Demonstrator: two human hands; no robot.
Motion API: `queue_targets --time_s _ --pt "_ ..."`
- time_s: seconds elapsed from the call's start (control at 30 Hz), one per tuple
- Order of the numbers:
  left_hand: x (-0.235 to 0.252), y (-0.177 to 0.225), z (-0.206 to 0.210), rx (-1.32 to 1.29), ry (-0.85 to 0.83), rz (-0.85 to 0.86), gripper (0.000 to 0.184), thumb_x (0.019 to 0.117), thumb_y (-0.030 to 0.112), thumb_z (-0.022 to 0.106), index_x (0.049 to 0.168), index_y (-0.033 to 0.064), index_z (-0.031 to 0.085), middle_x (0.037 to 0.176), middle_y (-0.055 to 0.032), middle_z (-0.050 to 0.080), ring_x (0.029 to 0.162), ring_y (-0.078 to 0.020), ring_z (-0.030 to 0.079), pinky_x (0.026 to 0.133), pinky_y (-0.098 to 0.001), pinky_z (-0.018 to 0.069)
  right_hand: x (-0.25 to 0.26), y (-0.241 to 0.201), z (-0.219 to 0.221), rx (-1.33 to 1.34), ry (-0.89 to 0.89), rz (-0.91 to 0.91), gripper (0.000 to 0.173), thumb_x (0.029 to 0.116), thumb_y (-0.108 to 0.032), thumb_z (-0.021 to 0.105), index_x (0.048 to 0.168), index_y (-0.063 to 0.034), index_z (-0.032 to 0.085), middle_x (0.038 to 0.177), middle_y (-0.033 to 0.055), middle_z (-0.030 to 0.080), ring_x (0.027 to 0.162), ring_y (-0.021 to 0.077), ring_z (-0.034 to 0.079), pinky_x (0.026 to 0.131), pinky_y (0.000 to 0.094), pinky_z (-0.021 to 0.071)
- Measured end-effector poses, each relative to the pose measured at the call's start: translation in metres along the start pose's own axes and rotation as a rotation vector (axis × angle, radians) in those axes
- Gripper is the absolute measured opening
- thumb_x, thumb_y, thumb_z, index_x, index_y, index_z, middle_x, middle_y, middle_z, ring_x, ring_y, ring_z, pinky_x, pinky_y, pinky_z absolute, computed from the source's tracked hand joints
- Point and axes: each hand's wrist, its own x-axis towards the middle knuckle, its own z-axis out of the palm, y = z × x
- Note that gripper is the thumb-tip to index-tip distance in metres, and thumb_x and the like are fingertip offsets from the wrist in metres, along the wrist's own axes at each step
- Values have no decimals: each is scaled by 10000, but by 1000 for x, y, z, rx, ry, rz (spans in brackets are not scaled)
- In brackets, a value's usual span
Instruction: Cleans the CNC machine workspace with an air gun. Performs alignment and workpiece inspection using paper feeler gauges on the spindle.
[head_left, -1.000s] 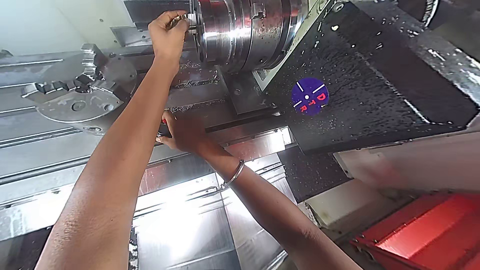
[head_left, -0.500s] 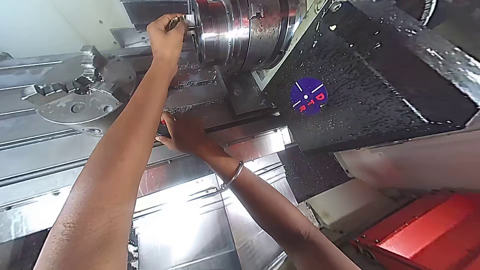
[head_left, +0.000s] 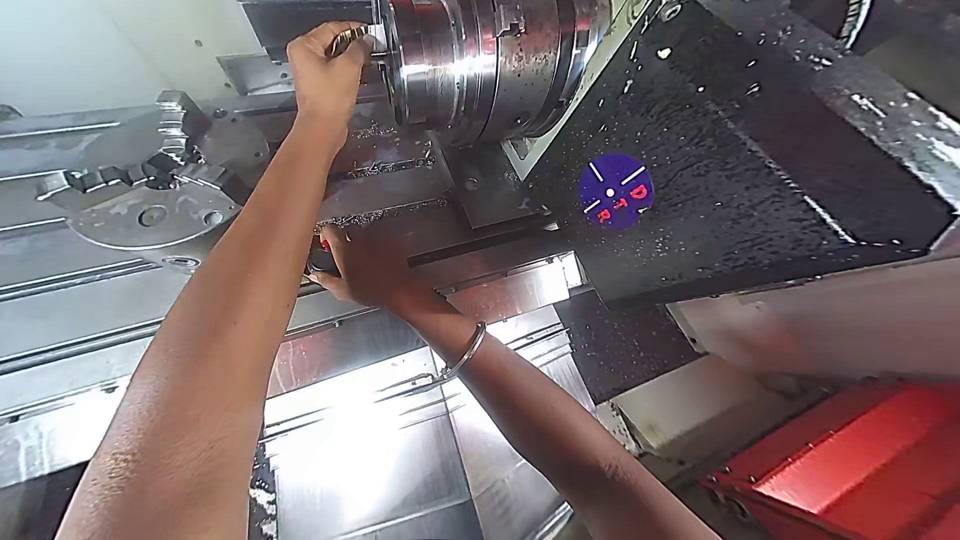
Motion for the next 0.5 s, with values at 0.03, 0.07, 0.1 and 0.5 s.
queue_targets --time_s 0.03,0.07,0.1,0.5 --pt "0 0 -1 0 -9 -8 170 979 149 656 1111 66 726 1029 -44 731 939 -117 721 832 -309 621 0 0 0 -2 -4 2 556 940 -520 668 1367 -182 554 1176 139 641 913 323 685 650 512 551" --pt "-1 1 -3 1 -19 -18 182 990 136 624 1125 62 721 1039 -50 732 935 -121 724 825 -313 622 0 -1 -1 -2 -12 3 556 942 -520 664 1370 -182 552 1174 140 636 919 325 683 654 514 550" --pt "-3 2 -5 -7 -29 -27 203 999 117 590 1146 55 714 1058 -58 731 940 -130 728 820 -323 626 0 -1 -1 -3 -19 2 560 944 -519 660 1377 -182 549 1178 142 636 932 327 684 661 516 553" --pt "-1 -7 -15 99 -200 144 435 856 48 703 1288 38 647 1236 -80 684 1084 -113 681 928 -300 586 0 -1 -3 11 -33 0 535 949 -492 665 1374 -185 556 1181 144 641 943 333 683 655 531 550"
